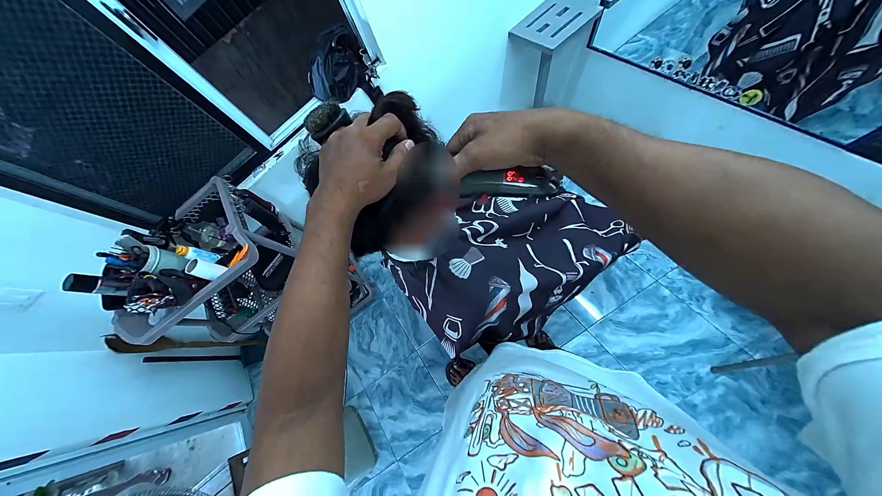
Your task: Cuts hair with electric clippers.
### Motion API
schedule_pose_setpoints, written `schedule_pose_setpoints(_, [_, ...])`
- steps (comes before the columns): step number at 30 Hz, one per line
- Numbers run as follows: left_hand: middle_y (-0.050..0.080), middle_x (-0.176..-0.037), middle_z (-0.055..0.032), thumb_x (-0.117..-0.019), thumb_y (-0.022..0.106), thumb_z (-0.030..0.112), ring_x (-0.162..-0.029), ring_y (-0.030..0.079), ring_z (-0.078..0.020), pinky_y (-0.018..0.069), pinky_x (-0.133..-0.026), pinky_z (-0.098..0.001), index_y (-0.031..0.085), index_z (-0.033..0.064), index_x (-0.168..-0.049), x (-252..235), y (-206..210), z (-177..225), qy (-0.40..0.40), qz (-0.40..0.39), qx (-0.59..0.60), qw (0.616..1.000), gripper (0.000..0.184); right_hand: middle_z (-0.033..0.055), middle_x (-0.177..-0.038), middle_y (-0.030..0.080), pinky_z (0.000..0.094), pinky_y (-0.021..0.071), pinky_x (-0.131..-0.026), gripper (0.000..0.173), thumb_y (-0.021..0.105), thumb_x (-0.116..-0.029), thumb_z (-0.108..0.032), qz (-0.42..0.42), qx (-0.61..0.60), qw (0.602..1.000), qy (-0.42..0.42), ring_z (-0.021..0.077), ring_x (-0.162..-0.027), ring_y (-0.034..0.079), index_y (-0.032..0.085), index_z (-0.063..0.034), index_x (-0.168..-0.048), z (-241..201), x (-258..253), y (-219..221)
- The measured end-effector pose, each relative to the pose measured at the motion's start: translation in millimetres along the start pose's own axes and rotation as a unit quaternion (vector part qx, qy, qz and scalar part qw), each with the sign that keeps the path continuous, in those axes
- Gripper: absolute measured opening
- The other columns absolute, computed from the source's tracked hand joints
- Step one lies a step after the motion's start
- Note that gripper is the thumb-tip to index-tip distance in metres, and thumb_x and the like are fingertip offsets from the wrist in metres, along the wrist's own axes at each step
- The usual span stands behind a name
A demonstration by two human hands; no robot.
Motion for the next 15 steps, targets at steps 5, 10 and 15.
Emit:
schedule_pose_setpoints(5, [0.067,-0.125,-0.0129,-0.105,0.039,0.055,-0.116,0.065,-0.0354,0.0499,-0.092,-0.0634,0.067,0.0244,-0.123,-3,-3,1,0.014,-0.032,0.001,0.999,0.045,0.0097,-0.068,0.061,0.0444,0.0503,-0.057,0.039,0.077,-0.0903,-0.04,0.026,0.133,0.99,0.03,0.0205,-0.059,0.058,0.066,-0.0046,-0.078,16,0,22])
schedule_pose_setpoints(10, [0.066,-0.123,-0.0114,-0.1009,0.042,0.059,-0.116,0.065,-0.0325,0.0494,-0.093,-0.0616,0.066,0.0249,-0.122,-3,-5,-1,0.033,-0.05,0.01,0.998,0.047,0.0082,-0.072,0.066,0.0381,0.0545,-0.056,0.035,0.076,-0.0909,-0.04,0.074,0.02,0.997,0.023,0.0172,-0.06,0.063,0.068,-0.0067,-0.083,19,6,35])
schedule_pose_setpoints(15, [0.065,-0.125,-0.0114,-0.0996,0.049,0.056,-0.116,0.064,-0.0313,0.0497,-0.095,-0.0589,0.065,0.0242,-0.124,-4,-3,-4,0.04,-0.045,0.008,0.998,0.044,0.0094,-0.072,0.065,0.045,0.0544,-0.058,0.039,0.078,-0.0868,-0.044,0.1,0.048,0.993,0.041,0.0214,-0.062,0.063,0.066,-0.0065,-0.082,23,4,46])
Point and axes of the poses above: each hand's wrist, its own x-axis away from the middle knuckle, its own y-axis out of the palm, z = x × y, the point moved 1 cm from there along -x, towards the middle knuckle
